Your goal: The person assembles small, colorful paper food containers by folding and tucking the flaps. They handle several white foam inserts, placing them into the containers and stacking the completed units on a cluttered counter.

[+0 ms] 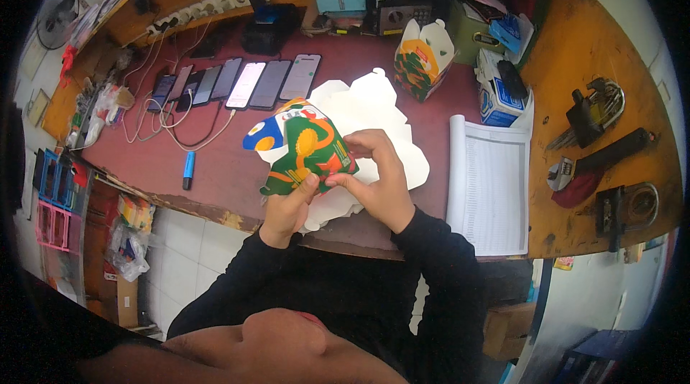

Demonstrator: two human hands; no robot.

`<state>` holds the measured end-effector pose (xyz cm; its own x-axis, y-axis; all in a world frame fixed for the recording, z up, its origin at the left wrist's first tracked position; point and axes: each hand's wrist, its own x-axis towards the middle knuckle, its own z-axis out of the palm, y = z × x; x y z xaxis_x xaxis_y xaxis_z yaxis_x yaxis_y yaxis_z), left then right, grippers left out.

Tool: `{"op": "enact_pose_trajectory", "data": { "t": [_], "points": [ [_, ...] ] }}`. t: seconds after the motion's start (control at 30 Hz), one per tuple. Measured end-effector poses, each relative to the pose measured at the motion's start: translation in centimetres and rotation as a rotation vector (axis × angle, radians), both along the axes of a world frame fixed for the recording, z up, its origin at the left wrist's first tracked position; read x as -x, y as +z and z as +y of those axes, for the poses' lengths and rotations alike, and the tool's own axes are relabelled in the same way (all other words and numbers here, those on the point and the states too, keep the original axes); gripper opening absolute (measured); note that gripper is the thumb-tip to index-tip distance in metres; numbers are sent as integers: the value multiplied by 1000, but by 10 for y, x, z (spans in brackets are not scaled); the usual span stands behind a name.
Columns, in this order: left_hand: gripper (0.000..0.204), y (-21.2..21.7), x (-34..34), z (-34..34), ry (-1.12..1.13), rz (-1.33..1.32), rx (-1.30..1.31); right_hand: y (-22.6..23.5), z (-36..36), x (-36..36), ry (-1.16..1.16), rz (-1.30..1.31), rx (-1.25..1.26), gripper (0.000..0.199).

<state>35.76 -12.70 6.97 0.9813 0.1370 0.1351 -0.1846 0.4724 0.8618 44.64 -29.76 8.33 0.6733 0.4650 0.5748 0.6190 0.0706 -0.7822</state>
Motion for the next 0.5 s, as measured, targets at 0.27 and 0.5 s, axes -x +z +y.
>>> {"op": "enact_pose_trajectory", "data": {
  "t": [0.27, 0.5],
  "points": [
    [29, 35, 3, 38, -42, -53, -592, 49, -23, -4, -90, -370, 53, 66],
    [33, 54, 7, 26, -49, -34, -620, 43, -14, 14, -190, -356, -114, 26]
  ]
}}
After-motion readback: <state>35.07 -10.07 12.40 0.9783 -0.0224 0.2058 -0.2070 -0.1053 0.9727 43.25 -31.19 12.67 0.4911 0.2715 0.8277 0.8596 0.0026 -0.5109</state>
